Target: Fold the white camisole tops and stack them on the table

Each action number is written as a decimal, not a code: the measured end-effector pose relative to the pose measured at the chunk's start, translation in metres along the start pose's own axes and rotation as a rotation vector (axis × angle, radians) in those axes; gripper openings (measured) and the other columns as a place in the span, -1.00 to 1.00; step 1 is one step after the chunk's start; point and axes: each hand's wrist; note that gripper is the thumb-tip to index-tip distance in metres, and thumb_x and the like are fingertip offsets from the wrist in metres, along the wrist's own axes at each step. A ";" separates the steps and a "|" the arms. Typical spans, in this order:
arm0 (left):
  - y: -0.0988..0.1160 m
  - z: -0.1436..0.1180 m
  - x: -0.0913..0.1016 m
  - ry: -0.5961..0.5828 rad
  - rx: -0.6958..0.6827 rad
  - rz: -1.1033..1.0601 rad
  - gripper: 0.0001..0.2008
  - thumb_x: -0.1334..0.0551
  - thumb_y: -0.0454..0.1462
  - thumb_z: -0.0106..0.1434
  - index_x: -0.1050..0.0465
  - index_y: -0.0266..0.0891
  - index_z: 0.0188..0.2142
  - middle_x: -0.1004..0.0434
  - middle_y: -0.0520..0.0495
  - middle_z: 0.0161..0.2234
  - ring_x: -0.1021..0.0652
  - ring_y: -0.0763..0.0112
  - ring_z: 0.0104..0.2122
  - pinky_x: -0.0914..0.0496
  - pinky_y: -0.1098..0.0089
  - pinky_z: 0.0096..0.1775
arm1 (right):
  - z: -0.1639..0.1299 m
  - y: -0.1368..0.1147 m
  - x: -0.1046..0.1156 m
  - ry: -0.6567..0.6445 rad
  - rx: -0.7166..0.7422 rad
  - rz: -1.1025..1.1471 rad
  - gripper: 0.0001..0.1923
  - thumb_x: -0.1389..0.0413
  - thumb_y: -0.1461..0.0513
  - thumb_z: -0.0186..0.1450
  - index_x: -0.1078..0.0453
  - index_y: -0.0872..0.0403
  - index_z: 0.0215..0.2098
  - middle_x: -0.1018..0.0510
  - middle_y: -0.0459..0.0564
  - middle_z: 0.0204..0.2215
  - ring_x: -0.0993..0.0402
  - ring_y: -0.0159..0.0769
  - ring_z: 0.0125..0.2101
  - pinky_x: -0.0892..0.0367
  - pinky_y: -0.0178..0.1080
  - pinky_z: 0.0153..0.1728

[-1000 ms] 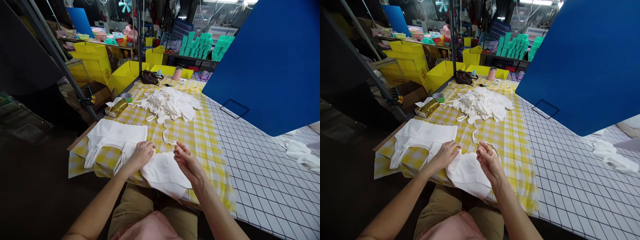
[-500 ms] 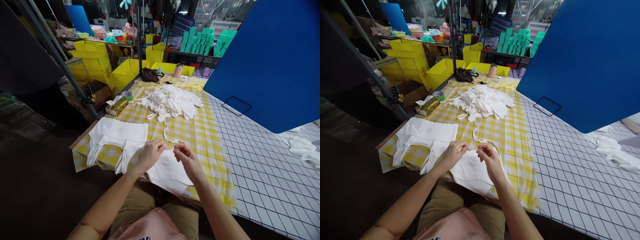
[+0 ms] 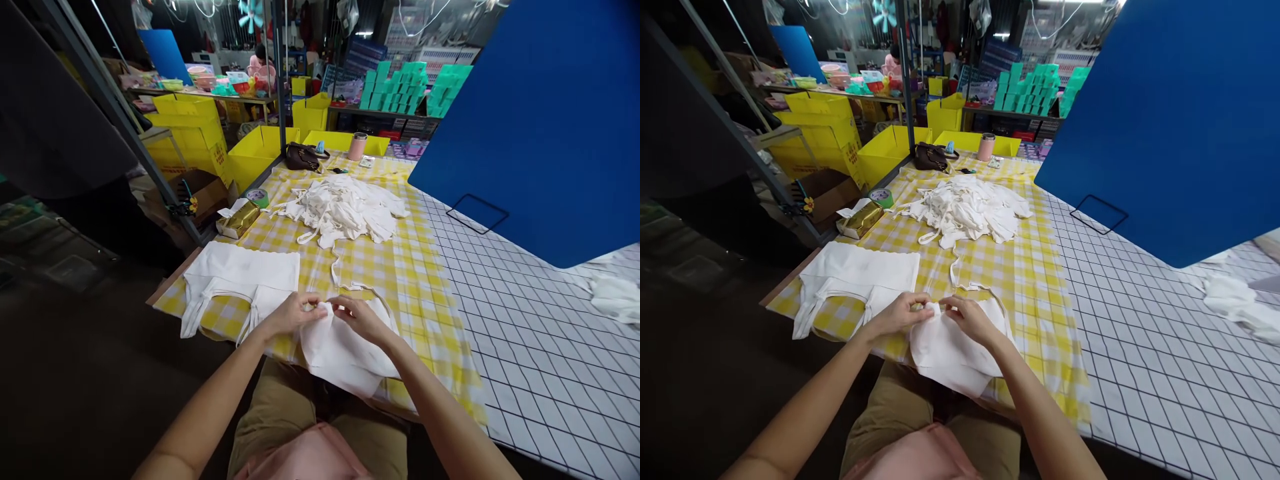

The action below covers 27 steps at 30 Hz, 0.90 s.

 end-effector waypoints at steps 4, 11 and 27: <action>0.013 0.007 0.000 -0.018 0.013 -0.336 -0.72 -0.20 -0.08 0.14 -0.37 -0.30 -0.43 -0.35 0.00 -0.46 -0.36 0.45 -0.40 -0.25 0.45 -0.31 | -0.008 -0.007 0.019 0.075 0.007 -0.023 -0.85 -0.01 0.24 0.21 -0.40 0.04 -0.46 -0.46 -0.05 -0.41 -0.32 -0.34 -0.45 -0.20 -0.27 -0.39; 0.018 0.025 -0.010 0.160 -0.109 -0.585 -0.64 -0.26 -0.04 0.08 -0.25 -0.29 -0.50 -0.22 0.10 -0.57 -0.27 0.60 -0.55 -0.19 0.54 -0.46 | -0.039 -0.039 0.058 0.212 -0.083 0.025 -0.75 0.10 0.11 0.30 -0.27 0.05 -0.44 -0.31 -0.13 -0.58 -0.19 -0.42 -0.59 -0.12 -0.34 -0.56; 0.045 0.034 0.027 -0.514 0.020 0.043 -0.68 -0.31 -0.11 0.01 -0.42 -0.36 -0.61 -0.27 0.08 -0.67 -0.25 0.61 -0.63 -0.09 0.55 -0.59 | -0.124 -0.105 0.180 0.634 -0.034 -0.282 -0.68 -0.11 -0.06 0.14 -0.39 0.00 -0.50 -0.43 -0.04 -0.56 -0.30 -0.38 -0.58 -0.20 -0.35 -0.67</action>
Point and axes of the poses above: each hand's wrist, its own z-axis towards the middle knuckle, its own x-axis out of the back of the hand, y = z × x
